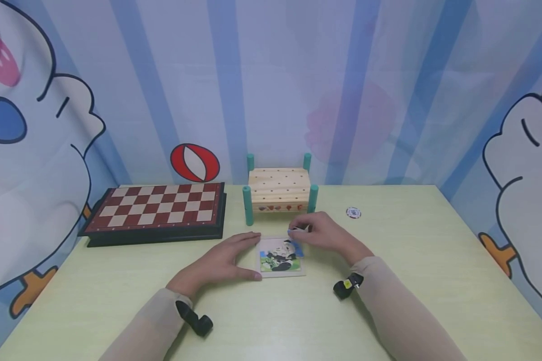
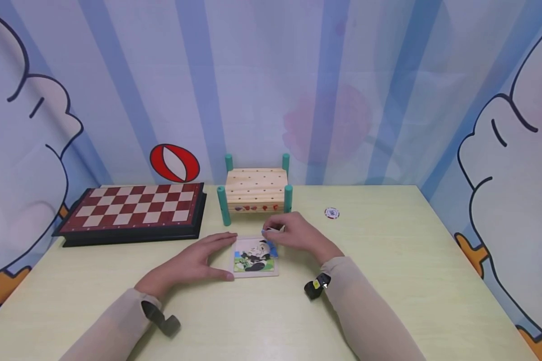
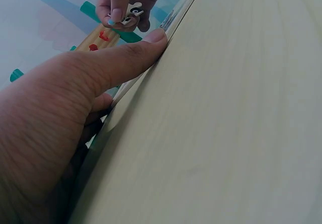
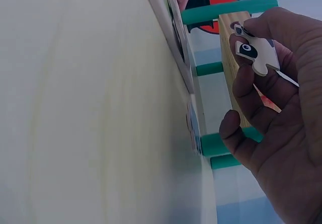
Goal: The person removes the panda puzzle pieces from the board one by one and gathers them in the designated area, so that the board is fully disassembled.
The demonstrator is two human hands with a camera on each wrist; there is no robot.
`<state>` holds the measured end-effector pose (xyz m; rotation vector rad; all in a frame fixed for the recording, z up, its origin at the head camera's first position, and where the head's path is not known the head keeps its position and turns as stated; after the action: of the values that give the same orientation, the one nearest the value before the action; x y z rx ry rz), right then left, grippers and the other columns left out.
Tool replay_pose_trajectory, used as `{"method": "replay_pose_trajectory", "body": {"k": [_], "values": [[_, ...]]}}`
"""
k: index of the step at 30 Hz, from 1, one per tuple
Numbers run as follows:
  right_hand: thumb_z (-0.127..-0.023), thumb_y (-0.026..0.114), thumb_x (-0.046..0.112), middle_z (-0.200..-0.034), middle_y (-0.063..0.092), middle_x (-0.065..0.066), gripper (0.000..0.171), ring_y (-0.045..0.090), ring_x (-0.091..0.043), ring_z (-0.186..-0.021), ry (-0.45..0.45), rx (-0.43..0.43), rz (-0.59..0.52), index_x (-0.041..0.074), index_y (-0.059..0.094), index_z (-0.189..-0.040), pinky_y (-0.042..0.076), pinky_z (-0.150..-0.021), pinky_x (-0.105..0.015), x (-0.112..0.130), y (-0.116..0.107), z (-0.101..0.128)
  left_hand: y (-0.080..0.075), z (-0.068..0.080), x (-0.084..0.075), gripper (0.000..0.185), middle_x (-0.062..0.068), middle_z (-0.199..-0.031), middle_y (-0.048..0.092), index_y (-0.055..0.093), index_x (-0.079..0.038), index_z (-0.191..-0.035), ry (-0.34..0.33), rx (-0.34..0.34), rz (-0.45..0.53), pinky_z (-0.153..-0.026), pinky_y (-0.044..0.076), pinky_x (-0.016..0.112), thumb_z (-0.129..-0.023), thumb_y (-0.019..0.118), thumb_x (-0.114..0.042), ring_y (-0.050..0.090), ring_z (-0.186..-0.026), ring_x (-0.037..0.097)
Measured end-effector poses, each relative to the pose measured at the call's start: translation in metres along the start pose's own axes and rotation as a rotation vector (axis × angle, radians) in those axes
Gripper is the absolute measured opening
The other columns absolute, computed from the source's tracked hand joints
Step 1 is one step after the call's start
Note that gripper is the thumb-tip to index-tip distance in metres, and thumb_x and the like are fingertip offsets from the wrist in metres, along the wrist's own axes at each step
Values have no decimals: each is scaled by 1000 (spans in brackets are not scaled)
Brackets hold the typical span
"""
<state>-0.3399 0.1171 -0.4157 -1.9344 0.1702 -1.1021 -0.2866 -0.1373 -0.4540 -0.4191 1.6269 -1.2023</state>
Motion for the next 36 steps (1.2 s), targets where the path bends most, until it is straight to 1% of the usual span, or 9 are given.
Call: {"method": "replay_pose_trajectory", "body": {"k": [6,8,14,18,21,25,29,32,36], "values": [[-96,69,26,-90,69,10,6,57,-14,-76,39,-13,-7,23,73,-97,51,-65,-30,-8,-10,8,1,0,1,98,-14,-161,31,37,-32,-157,-2,-1,3,-120,27,49,-75,74,-71,25,-149,15],[-96,69,26,-91,69,10,5,58,-14,-78,60,-21,-15,23,73,-96,52,-67,-30,-11,-13,12,1,0,1,98,-14,-161,31,37,-31,-157,0,-2,4,-120,27,49,-75,74,-71,25,-149,15],[-96,68,24,-97,70,7,7,59,-15,-85,107,-35,-25,20,74,-98,53,-74,-33,-26,-26,24,0,0,-1,98,-12,-161,31,37,-31,-157,2,2,15,-119,28,49,-75,75,-69,26,-149,15],[-97,68,28,-98,70,5,12,59,-16,-86,181,-9,-28,18,73,-101,51,-75,-34,-42,-32,33,0,1,-2,98,-12,-161,32,37,-30,-157,-2,5,22,-119,28,49,-75,76,-68,26,-149,16],[-98,67,28,-96,69,2,15,59,-18,-86,233,20,-39,15,73,-104,51,-77,-35,-54,-37,40,0,1,-3,99,-11,-161,32,37,-30,-157,-6,8,21,-119,28,49,-75,76,-69,26,-149,16],[-97,68,29,-94,68,2,16,59,-18,-89,289,29,-25,16,73,-105,49,-82,-35,-67,-44,50,0,1,-3,99,-11,-161,31,37,-30,-157,-8,10,11,-119,28,48,-75,75,-70,26,-149,16],[-97,69,33,-98,69,3,19,58,-17,-93,302,31,-10,18,75,-105,48,-84,-35,-74,-48,55,-1,0,-2,99,-10,-161,32,37,-30,-157,-1,5,7,-119,28,49,-75,75,-70,26,-149,17],[-97,69,34,-103,71,4,20,60,-17,-98,294,38,-25,19,76,-107,49,-87,-36,-75,-47,56,0,0,-1,99,-10,-161,32,37,-30,-157,3,5,8,-119,28,49,-75,75,-70,26,-149,17],[-96,70,33,-110,72,4,19,61,-18,-105,309,38,-49,21,77,-110,49,-93,-39,-72,-46,56,0,1,0,99,-11,-161,32,37,-31,-157,3,3,10,-119,28,48,-74,74,-71,26,-149,16]]}}
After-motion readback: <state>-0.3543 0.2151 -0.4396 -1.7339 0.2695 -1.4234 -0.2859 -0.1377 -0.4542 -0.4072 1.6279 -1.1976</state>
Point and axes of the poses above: each hand's wrist, its own z-axis away from the middle knuckle, its own y-axis out of the palm, x = y × z, the point moved 4 cm from there along -z, towards the middle knuckle
